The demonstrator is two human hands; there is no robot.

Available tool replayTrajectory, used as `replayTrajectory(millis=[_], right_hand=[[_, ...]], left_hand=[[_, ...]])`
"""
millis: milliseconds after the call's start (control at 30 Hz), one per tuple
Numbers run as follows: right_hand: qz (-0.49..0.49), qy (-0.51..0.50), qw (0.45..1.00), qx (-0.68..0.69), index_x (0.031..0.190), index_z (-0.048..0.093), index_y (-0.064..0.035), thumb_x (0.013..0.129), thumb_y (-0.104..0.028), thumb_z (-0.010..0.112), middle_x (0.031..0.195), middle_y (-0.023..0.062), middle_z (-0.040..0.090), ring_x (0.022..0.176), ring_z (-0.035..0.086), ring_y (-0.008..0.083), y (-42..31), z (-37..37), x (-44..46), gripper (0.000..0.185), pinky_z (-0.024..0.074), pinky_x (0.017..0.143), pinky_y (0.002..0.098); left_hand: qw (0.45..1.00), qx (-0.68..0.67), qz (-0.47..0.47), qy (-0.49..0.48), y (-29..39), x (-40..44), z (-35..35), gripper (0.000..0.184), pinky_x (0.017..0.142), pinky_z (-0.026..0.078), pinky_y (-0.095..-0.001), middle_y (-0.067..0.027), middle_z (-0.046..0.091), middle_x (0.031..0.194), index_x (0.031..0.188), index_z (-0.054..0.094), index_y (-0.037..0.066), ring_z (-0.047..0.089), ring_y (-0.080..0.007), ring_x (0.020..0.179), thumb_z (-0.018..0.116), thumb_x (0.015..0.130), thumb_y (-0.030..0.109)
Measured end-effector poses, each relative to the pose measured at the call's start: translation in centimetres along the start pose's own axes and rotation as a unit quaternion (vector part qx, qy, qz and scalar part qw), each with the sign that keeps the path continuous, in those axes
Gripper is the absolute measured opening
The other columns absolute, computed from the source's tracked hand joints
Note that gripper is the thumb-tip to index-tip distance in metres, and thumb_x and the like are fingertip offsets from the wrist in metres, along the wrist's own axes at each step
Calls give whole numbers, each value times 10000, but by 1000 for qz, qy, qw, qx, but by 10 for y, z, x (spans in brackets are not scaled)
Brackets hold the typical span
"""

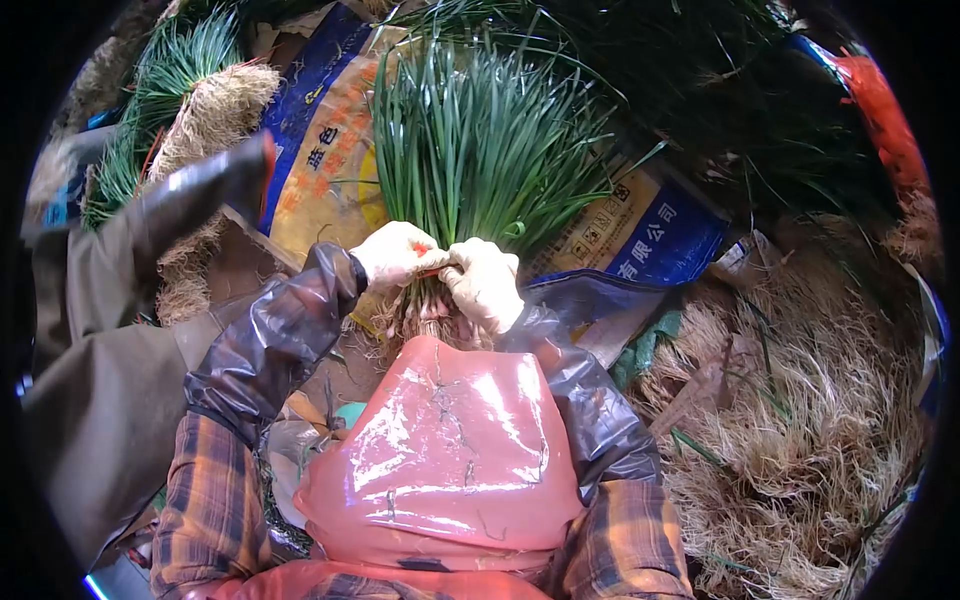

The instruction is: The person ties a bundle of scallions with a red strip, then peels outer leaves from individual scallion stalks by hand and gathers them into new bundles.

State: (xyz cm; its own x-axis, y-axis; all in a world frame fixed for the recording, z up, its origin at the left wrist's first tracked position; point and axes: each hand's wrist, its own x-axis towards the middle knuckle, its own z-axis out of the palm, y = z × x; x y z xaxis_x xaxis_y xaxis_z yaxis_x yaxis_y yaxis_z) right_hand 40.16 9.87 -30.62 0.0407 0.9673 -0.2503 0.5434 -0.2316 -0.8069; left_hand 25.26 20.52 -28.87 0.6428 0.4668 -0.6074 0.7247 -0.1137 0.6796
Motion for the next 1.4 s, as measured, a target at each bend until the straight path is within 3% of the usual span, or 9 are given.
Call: replayTrajectory(millis=[367, 467, 567, 667, 700, 1033, 1133, 1200, 1400], right_hand=[[-42, 30, 997, 58, 969, 663, -109, 769, -152, 692, 861, 56, 628, 859, 605, 230, 8, 5, -4, 207, 423, 795, 351], [50, 60, 930, 359, 1149, 596, -38, 774, 31, 654, 970, 92, 660, 851, 631, 139, -5, -1, -10, 386, 511, 735, 267], [-8, 193, 950, 247, 1088, 617, -41, 777, -61, 705, 905, 99, 672, 806, 652, 168, -7, -1, -19, 324, 520, 705, 297], [110, 46, 991, 55, 846, 679, -81, 783, -348, 707, 663, 75, 647, 647, 661, 211, -26, -6, -27, 276, 520, 647, 293], [226, 23, 948, 222, 811, 669, -69, 778, -387, 698, 660, 92, 640, 628, 644, 239, -46, 5, -20, 321, 505, 624, 341], [89, 130, 957, 245, 781, 628, -28, 803, -210, 681, 695, 139, 620, 644, 621, 281, -14, 32, -17, 191, 475, 615, 361], [76, 94, 993, 7, 792, 618, -50, 757, -188, 709, 681, 102, 594, 646, 594, 285, -28, 11, -15, 169, 446, 609, 393], [-124, 222, 956, -146, 838, 604, -78, 712, -188, 719, 674, 60, 548, 632, 549, 279, -24, 5, -11, 203, 403, 613, 403], [-294, 234, 887, -270, 824, 548, -91, 741, -144, 641, 664, 20, 487, 613, 513, 196, -17, 3, 3, 136, 370, 634, 359]], left_hand=[[976, -210, -38, -49, -6, -5, 0, 317, 499, 325, -245, 34, 493, 576, 711, 628, 32, 394, -49, 546, 662, 865, 307], [965, -254, -55, -29, -9, -7, 4, 292, 492, 327, -243, 29, 508, 579, 708, 630, 42, 410, -52, 534, 654, 864, 288], [967, -244, -69, -2, -11, -7, 10, 256, 482, 342, -250, 1, 544, 583, 706, 635, 34, 454, -76, 510, 622, 863, 234], [959, -277, -56, 14, -6, -8, 14, 251, 481, 339, -252, 6, 524, 571, 695, 625, 36, 442, -71, 513, 622, 861, 225], [977, -213, -6, 24, -9, -4, 17, 237, 481, 333, -247, 16, 510, 567, 697, 624, 36, 429, -67, 512, 626, 856, 212], [906, -401, -128, -37, 1, -8, 8, 184, 407, 189, -227, 64, 428, 534, 734, 619, 79, 307, -37, 431, 639, 860, 212], [898, -404, -150, -90, -7, 1, 2, 198, 395, 185, -219, 55, 473, 550, 743, 627, 73, 297, -24, 408, 641, 863, 230], [879, -437, -144, -126, -17, 5, 4, 205, 390, 188, -214, 56, 477, 557, 743, 629, 75, 293, -25, 401, 645, 864, 240], [871, -458, -156, -87, -26, 9, 10, 159, 386, 197, -226, 48, 456, 557, 673, 566, 95, 305, -43, 404, 660, 777, 170]])
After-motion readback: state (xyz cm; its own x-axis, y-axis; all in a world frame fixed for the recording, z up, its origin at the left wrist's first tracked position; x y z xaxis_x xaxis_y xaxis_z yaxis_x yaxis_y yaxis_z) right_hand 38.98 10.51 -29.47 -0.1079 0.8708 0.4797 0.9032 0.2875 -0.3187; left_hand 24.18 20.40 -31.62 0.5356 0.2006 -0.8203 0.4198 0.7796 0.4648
